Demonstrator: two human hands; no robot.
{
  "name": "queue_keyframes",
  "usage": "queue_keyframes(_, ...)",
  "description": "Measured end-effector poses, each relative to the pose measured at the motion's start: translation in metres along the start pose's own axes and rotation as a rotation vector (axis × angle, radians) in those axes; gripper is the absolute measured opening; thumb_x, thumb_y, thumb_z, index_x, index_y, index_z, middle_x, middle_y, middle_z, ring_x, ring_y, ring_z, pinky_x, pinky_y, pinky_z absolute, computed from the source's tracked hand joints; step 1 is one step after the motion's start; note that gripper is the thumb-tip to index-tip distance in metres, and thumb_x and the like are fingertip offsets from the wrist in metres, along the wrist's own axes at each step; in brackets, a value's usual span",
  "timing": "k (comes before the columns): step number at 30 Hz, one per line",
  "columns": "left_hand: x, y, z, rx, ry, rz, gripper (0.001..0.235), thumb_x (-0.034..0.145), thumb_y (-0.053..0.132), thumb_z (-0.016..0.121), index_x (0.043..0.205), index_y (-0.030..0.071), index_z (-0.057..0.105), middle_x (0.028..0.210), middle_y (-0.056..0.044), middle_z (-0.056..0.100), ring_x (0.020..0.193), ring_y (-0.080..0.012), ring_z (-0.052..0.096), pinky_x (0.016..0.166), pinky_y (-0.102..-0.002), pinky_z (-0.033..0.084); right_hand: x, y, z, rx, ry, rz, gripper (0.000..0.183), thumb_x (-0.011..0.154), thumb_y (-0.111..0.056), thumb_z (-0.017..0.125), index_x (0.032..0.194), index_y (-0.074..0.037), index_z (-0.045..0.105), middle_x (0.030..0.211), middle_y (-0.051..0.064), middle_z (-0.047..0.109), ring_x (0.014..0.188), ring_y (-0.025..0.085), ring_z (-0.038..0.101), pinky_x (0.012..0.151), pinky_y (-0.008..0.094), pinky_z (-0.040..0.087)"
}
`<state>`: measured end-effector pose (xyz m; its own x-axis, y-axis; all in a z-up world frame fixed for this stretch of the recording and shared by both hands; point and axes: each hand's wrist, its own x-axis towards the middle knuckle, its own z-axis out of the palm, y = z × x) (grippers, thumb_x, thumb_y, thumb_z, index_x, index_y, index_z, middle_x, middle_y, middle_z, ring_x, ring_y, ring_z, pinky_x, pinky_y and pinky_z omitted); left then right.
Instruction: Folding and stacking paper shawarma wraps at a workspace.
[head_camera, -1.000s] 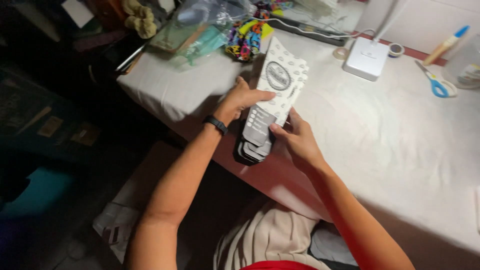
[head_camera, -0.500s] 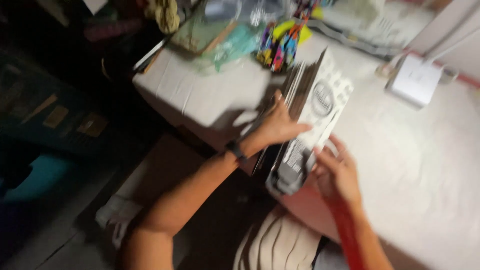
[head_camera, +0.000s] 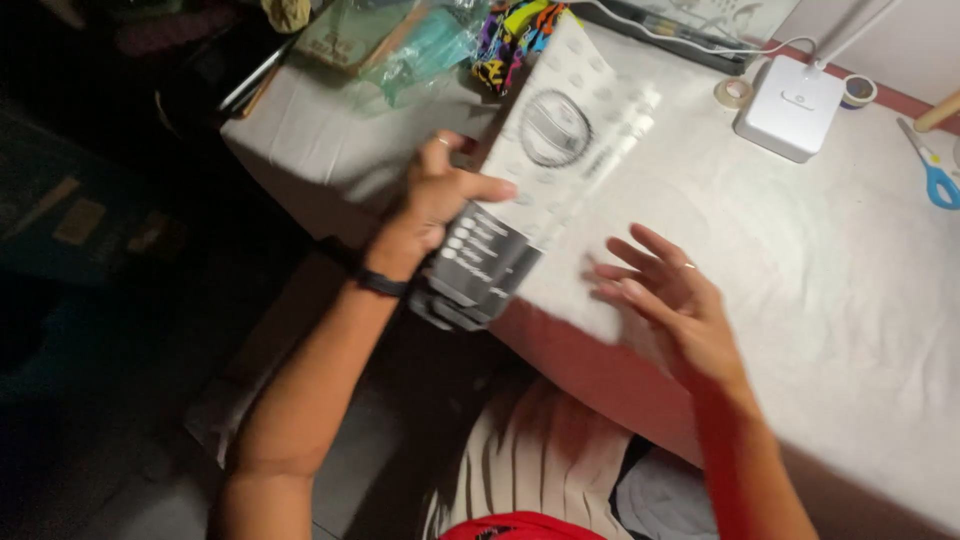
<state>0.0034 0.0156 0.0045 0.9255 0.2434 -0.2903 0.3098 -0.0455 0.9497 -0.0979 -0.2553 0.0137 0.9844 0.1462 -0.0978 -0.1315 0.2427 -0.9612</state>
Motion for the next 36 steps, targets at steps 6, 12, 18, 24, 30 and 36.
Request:
queue_keyframes(6,0.018,0.092,-0.103,0.271,-0.05,0.178,0.025,0.074,0.033,0.082,0.095,0.019,0.082,0.101,0.005,0.081,0.089,-0.0061,0.075,0.081,-0.018,0.061,-0.02,-0.014,-0.058,-0.226,0.158,0.06,0.045,0.093,0.004,0.053,0.138,0.01,0.053,0.133,0.031,0.065,0.109,0.042,0.069,0.095,0.043,0.058)
queue_keyframes(12,0.096,0.096,-0.177,0.104,-0.098,0.38,0.025,0.079,0.024,0.072,0.104,0.023,0.07,0.111,0.008,0.076,0.094,-0.0082,0.075,0.084,-0.019,0.061,-0.024,-0.005,-0.075,-0.069,0.257,0.093,0.039,0.093,0.01,0.045,0.132,0.018,0.05,0.128,0.041,0.062,0.11,0.048,0.064,0.104,0.05,0.051)
queue_keyframes(18,0.201,0.027,-0.2,0.472,0.046,0.176,0.1,0.08,0.046,0.077,0.156,0.0,0.032,0.157,-0.012,0.042,0.141,-0.0226,0.046,0.11,-0.028,0.037,-0.022,-0.013,-0.055,-0.293,0.332,0.118,0.031,0.092,0.005,0.06,0.122,0.016,0.064,0.113,0.031,0.074,0.098,0.034,0.072,0.09,0.039,0.058)
queue_keyframes(24,0.209,0.025,-0.2,0.476,-0.035,0.049,0.025,0.087,0.025,0.076,0.095,0.02,0.052,0.1,0.001,0.064,0.091,-0.0183,0.063,0.078,-0.032,0.045,-0.024,-0.01,-0.057,-0.379,0.338,0.146,0.03,0.091,0.001,0.064,0.119,0.011,0.069,0.111,0.025,0.077,0.099,0.03,0.075,0.091,0.037,0.061)
queue_keyframes(30,0.087,0.05,-0.119,0.894,0.428,0.621,0.079,0.101,0.036,0.078,0.154,-0.006,0.036,0.15,-0.04,0.03,0.137,-0.0586,0.034,0.107,-0.063,0.034,-0.028,0.001,-0.083,-0.323,0.116,-0.036,0.033,0.091,-0.003,0.065,0.122,0.008,0.066,0.112,0.024,0.077,0.1,0.029,0.077,0.088,0.037,0.066)
queue_keyframes(36,0.084,0.002,-0.139,1.099,0.329,0.441,0.068,0.089,0.021,0.087,0.146,-0.001,0.057,0.155,-0.026,0.026,0.118,-0.0576,0.054,0.089,-0.067,0.05,-0.028,0.006,-0.083,-0.313,0.084,-0.04,0.034,0.091,-0.005,0.067,0.123,0.004,0.067,0.112,0.021,0.076,0.1,0.027,0.078,0.091,0.035,0.066)
